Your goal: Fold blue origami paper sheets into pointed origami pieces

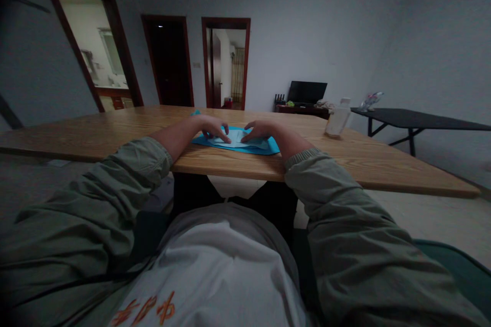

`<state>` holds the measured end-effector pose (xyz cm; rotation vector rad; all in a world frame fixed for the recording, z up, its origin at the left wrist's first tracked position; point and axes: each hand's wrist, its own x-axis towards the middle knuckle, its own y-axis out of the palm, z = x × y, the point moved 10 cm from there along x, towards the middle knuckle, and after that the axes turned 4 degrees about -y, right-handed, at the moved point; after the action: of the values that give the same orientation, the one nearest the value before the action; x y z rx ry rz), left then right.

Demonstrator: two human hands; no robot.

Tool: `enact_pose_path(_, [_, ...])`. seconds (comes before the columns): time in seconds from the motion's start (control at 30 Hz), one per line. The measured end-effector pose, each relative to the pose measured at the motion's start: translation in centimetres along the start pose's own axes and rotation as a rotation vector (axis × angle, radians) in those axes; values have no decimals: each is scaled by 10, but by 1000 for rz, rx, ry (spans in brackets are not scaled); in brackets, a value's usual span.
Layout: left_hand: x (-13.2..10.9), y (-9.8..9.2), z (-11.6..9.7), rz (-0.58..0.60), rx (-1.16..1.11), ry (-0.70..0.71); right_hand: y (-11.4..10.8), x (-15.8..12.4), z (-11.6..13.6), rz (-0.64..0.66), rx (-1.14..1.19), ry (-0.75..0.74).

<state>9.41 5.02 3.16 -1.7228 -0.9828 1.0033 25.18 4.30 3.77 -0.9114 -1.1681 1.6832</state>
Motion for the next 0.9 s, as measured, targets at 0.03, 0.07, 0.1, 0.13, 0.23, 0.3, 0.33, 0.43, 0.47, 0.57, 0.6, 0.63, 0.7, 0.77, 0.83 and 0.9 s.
enact_pose_path(0.03, [-1,1,-1,9,2,1,-3,2,0,-31,-22,-9])
enact_pose_path(0.07, [-1,2,-2,16,5,5,-6,3,1,-63,-50,-22])
enact_pose_path(0.1, [-3,3,-3,14,8,9,-9,3,3,-93,-78,-34])
enact_pose_path(0.13, [-4,1,-5,1,10,11,-12,3,5,-117,-96,-46])
enact_pose_path(0.23, [-6,-15,-5,-127,-19,20,-21,-2,11,-187,-45,-53])
enact_pose_path(0.3, [-6,-34,-1,-264,-105,43,-29,-7,14,-259,64,-61])
enact_pose_path(0.33, [-6,-44,3,-333,-167,59,-34,-9,16,-302,125,-72])
enact_pose_path(0.43, [-4,-65,23,-458,-360,71,-43,-13,16,-388,253,-106])
enact_pose_path(0.47, [-2,-65,30,-450,-411,52,-43,-13,15,-388,269,-113])
enact_pose_path(0.57, [10,-53,42,-323,-501,-12,-40,-12,17,-363,257,-134])
enact_pose_path(0.6, [12,-50,43,-297,-509,-21,-40,-13,18,-364,255,-141])
enact_pose_path(0.63, [13,-49,43,-298,-509,-26,-41,-14,19,-373,265,-147])
enact_pose_path(0.7, [11,-54,43,-364,-506,-29,-44,-17,21,-393,322,-163])
enact_pose_path(0.77, [6,-60,45,-436,-536,-36,-47,-20,24,-408,400,-183])
enact_pose_path(0.83, [0,-63,46,-463,-619,-21,-49,-22,25,-421,449,-198])
enact_pose_path(0.9, [-7,-66,43,-473,-706,34,-50,-21,23,-433,460,-192])
